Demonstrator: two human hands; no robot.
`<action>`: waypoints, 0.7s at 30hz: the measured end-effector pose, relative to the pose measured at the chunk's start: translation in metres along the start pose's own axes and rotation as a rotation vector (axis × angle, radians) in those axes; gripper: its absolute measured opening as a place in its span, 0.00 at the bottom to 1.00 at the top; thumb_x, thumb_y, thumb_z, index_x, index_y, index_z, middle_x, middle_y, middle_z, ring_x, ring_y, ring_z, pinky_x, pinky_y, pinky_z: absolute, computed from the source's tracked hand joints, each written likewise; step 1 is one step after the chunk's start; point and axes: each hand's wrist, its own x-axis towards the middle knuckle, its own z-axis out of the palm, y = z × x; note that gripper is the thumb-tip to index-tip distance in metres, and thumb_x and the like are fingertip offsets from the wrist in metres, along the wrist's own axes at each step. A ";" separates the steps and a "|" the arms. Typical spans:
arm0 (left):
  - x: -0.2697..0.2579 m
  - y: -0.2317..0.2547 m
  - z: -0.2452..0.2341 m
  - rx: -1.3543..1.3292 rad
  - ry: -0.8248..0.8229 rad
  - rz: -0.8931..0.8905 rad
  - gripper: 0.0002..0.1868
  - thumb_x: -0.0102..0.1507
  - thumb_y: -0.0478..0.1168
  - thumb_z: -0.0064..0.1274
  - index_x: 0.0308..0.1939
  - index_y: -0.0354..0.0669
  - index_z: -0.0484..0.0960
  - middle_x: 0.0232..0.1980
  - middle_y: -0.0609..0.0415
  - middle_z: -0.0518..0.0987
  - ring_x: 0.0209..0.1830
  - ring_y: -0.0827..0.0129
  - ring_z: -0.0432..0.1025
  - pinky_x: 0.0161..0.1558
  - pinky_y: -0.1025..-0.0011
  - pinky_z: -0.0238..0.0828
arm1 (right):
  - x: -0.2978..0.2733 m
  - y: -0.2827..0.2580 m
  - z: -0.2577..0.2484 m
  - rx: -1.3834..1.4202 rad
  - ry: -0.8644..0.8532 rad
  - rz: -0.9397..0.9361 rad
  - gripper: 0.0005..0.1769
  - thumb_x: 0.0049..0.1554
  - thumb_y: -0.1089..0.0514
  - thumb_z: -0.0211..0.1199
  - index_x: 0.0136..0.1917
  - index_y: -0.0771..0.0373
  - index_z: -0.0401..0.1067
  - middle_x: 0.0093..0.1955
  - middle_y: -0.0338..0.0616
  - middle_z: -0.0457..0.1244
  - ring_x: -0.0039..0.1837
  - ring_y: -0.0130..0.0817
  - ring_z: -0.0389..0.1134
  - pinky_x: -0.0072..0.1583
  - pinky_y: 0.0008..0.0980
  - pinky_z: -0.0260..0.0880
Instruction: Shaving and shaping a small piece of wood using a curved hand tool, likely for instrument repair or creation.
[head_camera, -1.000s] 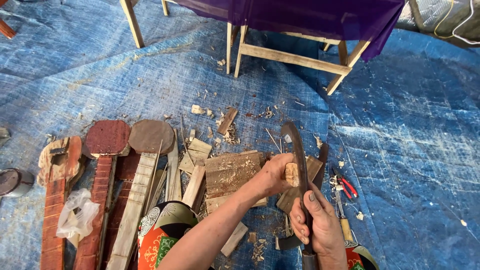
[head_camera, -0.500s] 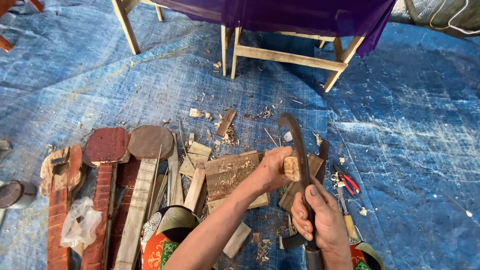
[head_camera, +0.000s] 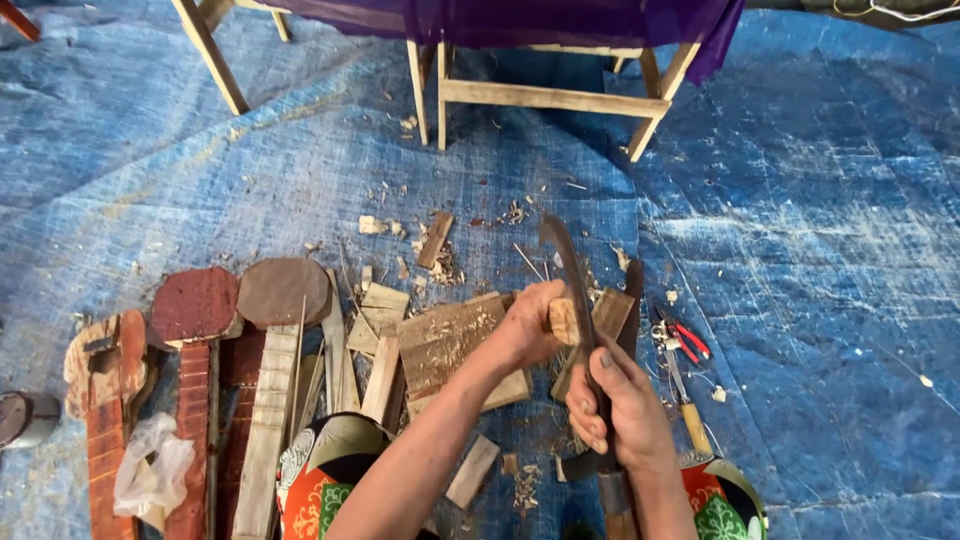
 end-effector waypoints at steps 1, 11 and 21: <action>-0.004 0.000 0.004 -0.005 0.000 -0.004 0.19 0.47 0.24 0.63 0.30 0.47 0.70 0.29 0.64 0.72 0.26 0.75 0.63 0.28 0.74 0.61 | -0.003 -0.001 -0.001 -0.001 0.005 0.003 0.35 0.60 0.51 0.58 0.78 0.62 0.60 0.24 0.40 0.57 0.20 0.21 0.51 0.19 0.21 0.45; -0.005 0.009 0.008 0.028 -0.029 -0.058 0.18 0.49 0.28 0.65 0.31 0.46 0.71 0.31 0.61 0.72 0.29 0.73 0.64 0.32 0.73 0.64 | -0.011 -0.002 -0.006 0.044 0.048 -0.007 0.33 0.61 0.54 0.57 0.77 0.64 0.60 0.25 0.41 0.57 0.20 0.22 0.50 0.19 0.22 0.45; 0.001 0.001 0.013 0.090 -0.075 -0.007 0.20 0.49 0.25 0.67 0.34 0.49 0.72 0.34 0.63 0.74 0.32 0.74 0.67 0.34 0.75 0.70 | -0.011 -0.007 -0.001 0.017 -0.052 -0.054 0.33 0.62 0.54 0.56 0.78 0.64 0.58 0.23 0.34 0.59 0.19 0.21 0.51 0.18 0.21 0.46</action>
